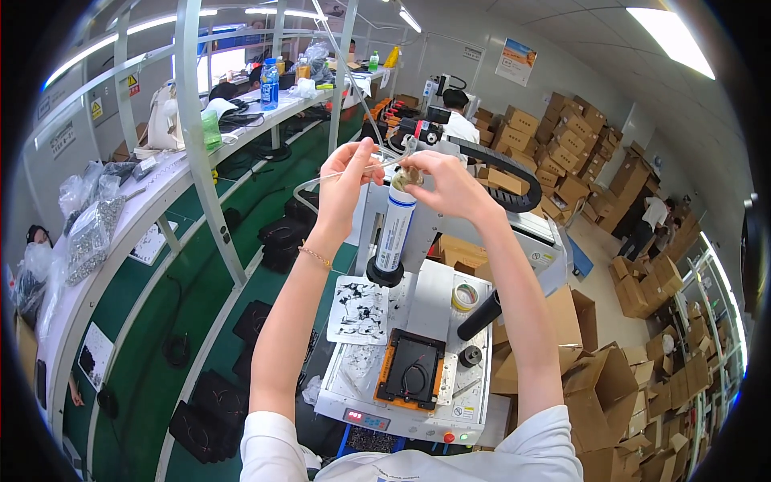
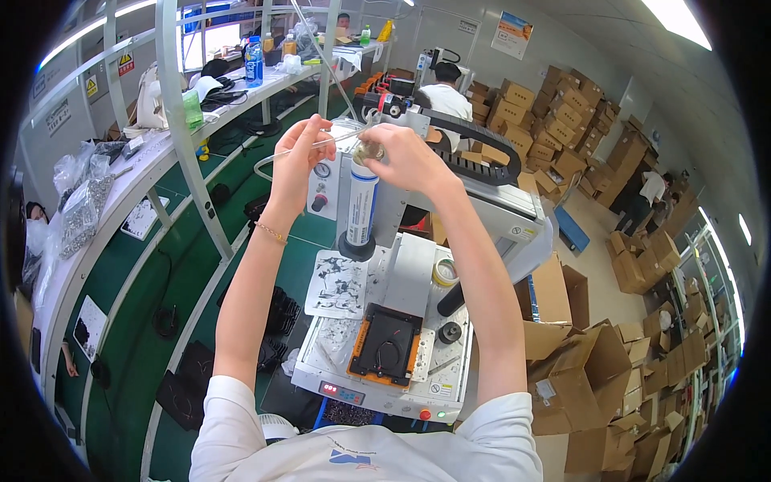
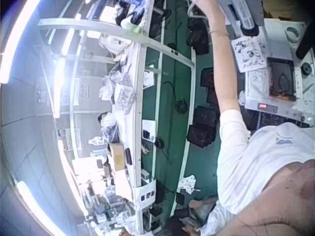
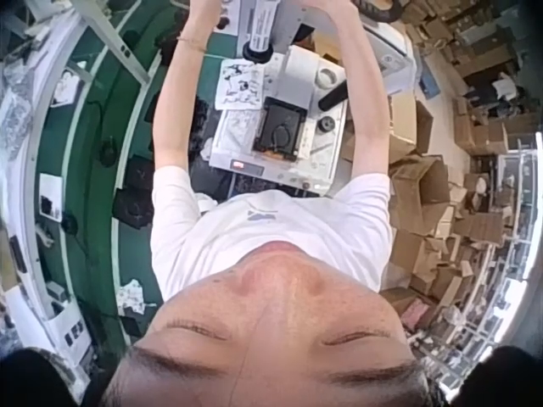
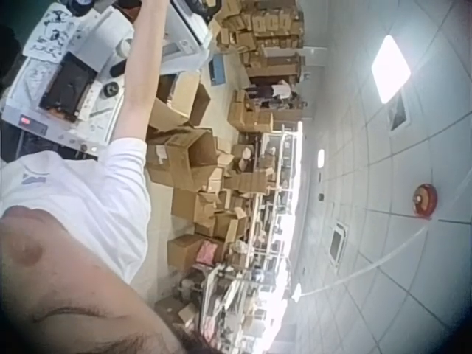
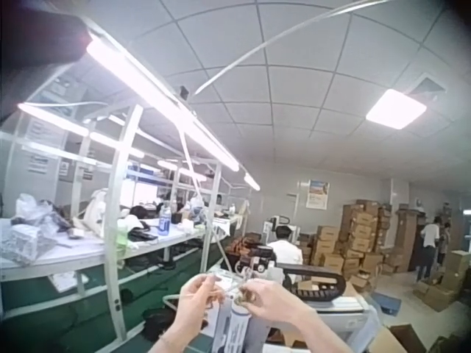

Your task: Replacing a cartridge and adjusting components on an industrial dispensing machine.

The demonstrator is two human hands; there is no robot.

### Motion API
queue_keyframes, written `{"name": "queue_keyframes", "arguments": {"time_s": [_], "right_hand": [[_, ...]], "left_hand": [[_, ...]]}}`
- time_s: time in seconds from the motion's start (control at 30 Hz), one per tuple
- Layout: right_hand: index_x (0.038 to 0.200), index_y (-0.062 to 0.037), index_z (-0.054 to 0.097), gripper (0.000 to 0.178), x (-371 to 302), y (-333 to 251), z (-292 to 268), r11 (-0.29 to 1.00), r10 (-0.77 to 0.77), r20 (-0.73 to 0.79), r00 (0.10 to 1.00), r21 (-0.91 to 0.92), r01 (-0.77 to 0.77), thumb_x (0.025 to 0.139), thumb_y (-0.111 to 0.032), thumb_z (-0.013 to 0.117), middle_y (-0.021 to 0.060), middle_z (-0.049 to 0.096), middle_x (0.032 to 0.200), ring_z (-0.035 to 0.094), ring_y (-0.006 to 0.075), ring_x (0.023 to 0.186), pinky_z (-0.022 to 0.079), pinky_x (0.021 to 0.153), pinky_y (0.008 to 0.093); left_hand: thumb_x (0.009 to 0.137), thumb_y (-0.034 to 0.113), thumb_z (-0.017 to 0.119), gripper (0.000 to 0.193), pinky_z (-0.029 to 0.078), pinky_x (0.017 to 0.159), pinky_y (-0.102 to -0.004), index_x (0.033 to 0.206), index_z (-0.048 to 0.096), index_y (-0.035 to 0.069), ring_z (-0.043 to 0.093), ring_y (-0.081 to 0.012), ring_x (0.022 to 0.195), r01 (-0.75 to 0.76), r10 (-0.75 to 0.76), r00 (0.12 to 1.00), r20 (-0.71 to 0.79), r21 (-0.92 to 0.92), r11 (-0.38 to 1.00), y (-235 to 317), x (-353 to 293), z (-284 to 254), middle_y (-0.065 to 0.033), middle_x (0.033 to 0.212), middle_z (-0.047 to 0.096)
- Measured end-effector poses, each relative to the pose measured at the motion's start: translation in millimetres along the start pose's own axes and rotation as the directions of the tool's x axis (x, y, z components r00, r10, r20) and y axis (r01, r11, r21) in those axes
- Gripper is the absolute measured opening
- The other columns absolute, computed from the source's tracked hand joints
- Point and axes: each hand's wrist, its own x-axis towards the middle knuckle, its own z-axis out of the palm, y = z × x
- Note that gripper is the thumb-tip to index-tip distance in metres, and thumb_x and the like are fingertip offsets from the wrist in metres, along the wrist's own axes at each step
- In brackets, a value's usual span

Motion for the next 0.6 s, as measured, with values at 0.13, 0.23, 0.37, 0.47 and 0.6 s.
{"name": "queue_keyframes", "arguments": {"time_s": [0.13,0.23,0.37,0.47,0.6], "right_hand": [[0.112,-0.0012,0.064,0.033,2.9,-0.4,-7.5,0.996,-0.071,0.065,0.995,0.053,0.067,0.08,-0.011,0.062,0.0149,0.062,0.097,0.062,0.0283,0.092,0.05,0.083,0.0352],[0.115,-0.0022,0.064,0.035,6.6,5.8,-10.9,0.996,-0.065,0.113,0.991,0.071,0.058,0.08,-0.009,0.06,0.0149,0.062,0.098,0.061,0.0281,0.094,0.049,0.084,0.0351],[0.12,-0.0065,0.063,0.038,5.9,15.8,4.0,0.99,-0.035,0.252,0.967,0.138,0.0,0.084,-0.011,0.053,0.0147,0.062,0.111,0.056,0.0276,0.109,0.045,0.094,0.0366],[0.131,-0.0092,0.055,0.045,-4.3,16.6,14.9,0.997,0.005,0.222,0.975,0.078,-0.023,0.088,-0.014,0.045,0.0131,0.056,0.129,0.045,0.0284,0.126,0.037,0.105,0.0381],[0.14,-0.0072,0.042,0.054,-33.4,21.6,19.2,0.993,-0.086,0.11,0.99,-0.075,0.095,0.086,-0.01,0.041,0.011,0.04,0.146,0.034,0.0288,0.136,0.029,0.111,0.0389]], "left_hand": [[0.095,0.036,0.057,0.033,0.043,0.068,-0.0229,0.099,0.062,0.004,0.054,-0.007,0.066,-0.004,0.004,1.0,-0.005,0.004,1.0,-0.9,2.1,-1.8,-0.0004,0.07,0.059],[0.094,0.033,0.059,0.031,0.044,0.063,-0.0214,0.096,0.062,0.002,0.056,-0.0065,0.063,-0.01,0.01,1.0,-0.013,-0.039,0.999,-0.5,2.3,2.7,-0.0013,0.069,0.06],[0.094,0.035,0.059,0.032,0.043,0.066,-0.0218,0.097,0.062,0.003,0.055,-0.0068,0.064,-0.011,0.011,1.0,-0.011,-0.023,1.0,-1.4,2.1,5.6,-0.0002,0.069,0.059],[0.094,0.033,0.059,0.029,0.043,0.07,-0.0222,0.102,0.06,0.004,0.054,-0.0072,0.068,0.007,-0.007,1.0,0.013,-0.005,1.0,-3.2,-1.1,1.1,0.0002,0.072,0.058],[0.08,0.027,0.074,0.044,0.044,0.073,-0.0241,0.11,0.054,0.003,0.054,-0.0111,0.084,-0.195,0.177,0.974,0.142,0.124,0.973,-27.5,-16.2,5.6,-0.0036,0.092,0.056]]}}
